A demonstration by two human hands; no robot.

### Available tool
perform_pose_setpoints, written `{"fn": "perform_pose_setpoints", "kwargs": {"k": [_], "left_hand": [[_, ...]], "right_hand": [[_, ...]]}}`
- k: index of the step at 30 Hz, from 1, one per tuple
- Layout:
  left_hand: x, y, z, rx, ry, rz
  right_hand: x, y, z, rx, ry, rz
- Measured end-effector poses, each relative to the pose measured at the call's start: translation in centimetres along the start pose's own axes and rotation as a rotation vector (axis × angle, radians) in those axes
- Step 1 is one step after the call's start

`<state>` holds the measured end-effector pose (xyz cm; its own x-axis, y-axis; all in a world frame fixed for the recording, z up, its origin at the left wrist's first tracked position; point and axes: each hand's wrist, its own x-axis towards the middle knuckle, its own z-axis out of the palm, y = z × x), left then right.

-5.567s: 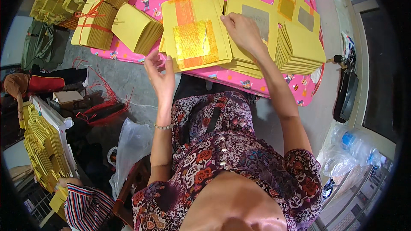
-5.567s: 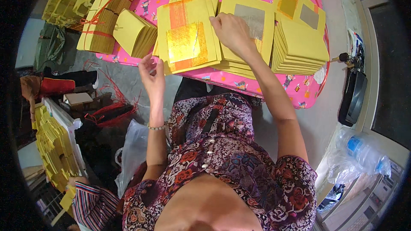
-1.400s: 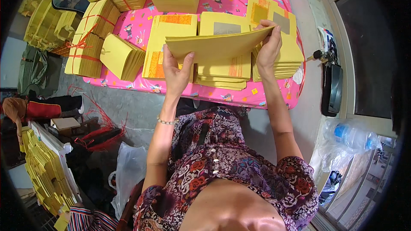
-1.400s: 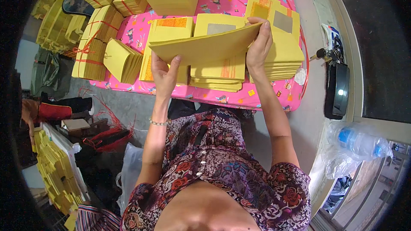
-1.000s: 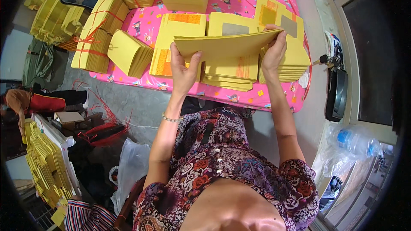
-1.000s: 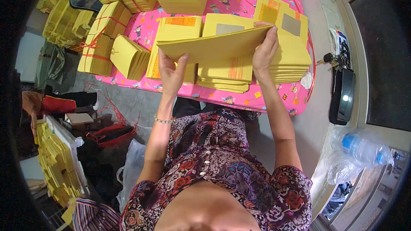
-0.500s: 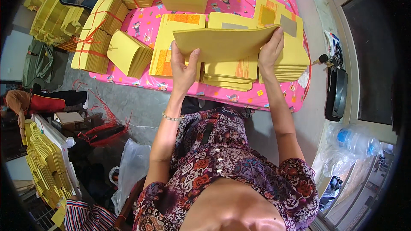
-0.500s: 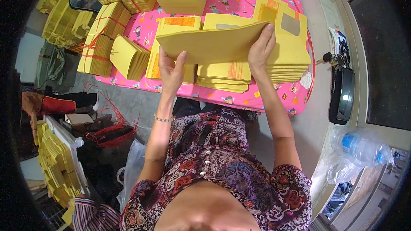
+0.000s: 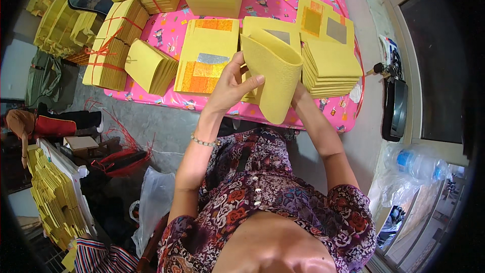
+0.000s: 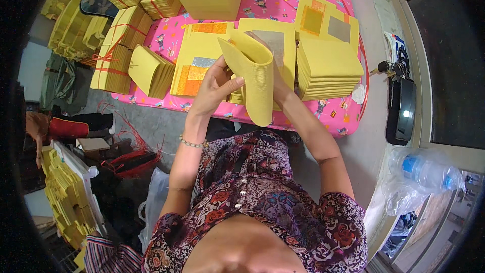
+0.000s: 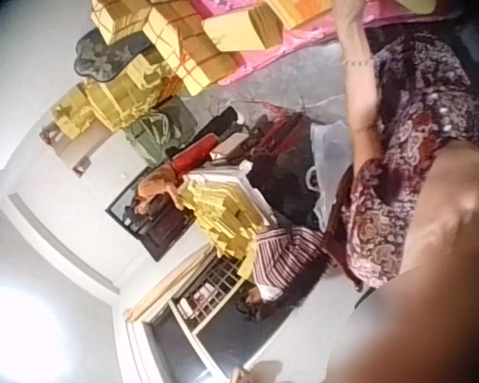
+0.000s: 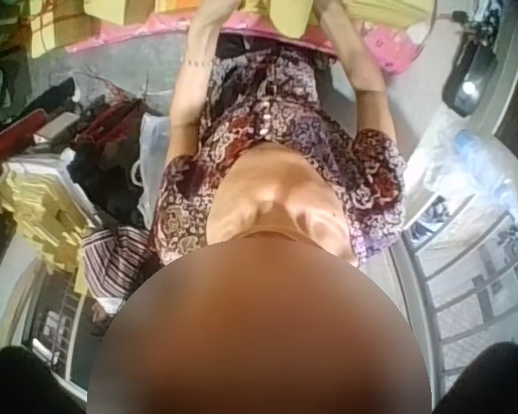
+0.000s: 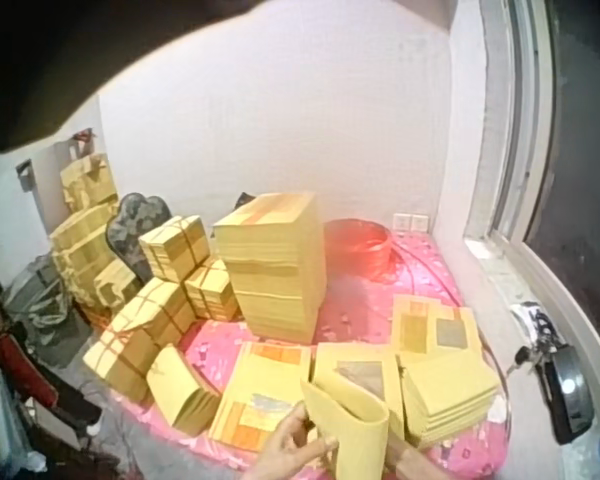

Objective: Bundling and tying stacks of Joss paper with red string.

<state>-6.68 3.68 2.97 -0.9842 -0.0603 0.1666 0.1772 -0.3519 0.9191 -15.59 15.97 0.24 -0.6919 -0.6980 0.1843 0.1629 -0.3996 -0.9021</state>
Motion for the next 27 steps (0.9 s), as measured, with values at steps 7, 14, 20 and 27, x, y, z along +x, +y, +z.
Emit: {"fn": "perform_pose_setpoints", "kwargs": {"k": [7, 14, 20, 27], "left_hand": [[-0.1, 1.0, 0.0, -0.029, 0.005, -0.038], [0.4, 1.8, -0.9, 0.013, 0.221, -0.137], [1.2, 1.5, -1.8, 0.033, 0.277, -0.184], [1.5, 2.2, -2.7, -0.028, 0.195, -0.356]], "right_hand": [[0.7, -0.8, -1.0, -0.191, -0.094, 0.104], [0.8, -3.7, -1.2, 0.054, 0.249, 0.226], [0.1, -4.4, 0.0, -0.352, 0.107, 0.07], [0.4, -3.9, -0.9, -0.25, 0.189, 0.231]]}}
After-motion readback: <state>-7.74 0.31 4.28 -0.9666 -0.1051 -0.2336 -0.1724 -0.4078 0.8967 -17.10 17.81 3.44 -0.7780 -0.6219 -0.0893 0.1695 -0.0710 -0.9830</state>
